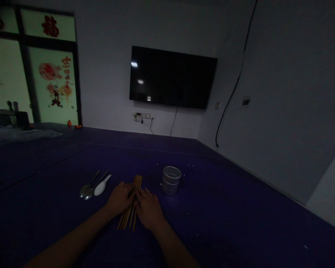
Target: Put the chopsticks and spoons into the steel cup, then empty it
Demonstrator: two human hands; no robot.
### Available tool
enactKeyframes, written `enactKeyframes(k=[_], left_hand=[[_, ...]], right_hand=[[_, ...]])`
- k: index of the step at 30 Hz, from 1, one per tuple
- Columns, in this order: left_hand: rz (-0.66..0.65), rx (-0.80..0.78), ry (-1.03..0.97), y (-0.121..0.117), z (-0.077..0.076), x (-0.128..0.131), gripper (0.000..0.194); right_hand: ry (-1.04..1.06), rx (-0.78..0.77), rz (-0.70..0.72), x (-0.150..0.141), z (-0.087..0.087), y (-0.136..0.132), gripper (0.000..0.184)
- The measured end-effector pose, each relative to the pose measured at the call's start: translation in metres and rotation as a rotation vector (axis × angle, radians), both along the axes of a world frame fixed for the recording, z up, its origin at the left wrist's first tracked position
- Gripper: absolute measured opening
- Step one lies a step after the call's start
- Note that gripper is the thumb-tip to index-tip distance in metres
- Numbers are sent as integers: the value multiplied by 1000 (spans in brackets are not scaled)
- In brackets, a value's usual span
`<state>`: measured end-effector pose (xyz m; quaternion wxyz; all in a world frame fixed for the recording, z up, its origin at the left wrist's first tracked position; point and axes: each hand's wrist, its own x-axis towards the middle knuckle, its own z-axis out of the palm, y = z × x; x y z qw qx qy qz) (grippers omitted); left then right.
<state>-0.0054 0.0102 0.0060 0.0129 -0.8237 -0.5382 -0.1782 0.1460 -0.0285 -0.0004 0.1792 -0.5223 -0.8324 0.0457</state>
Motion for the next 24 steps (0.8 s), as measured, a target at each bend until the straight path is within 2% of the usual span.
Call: enactKeyframes(k=[10, 24], left_hand=[[42, 0, 7, -4, 1, 2, 32], [40, 14, -14, -1, -5, 4, 34]], right_hand=[[34, 5, -54, -1, -3, 4, 47], [15, -19, -47, -2, -4, 4, 46]])
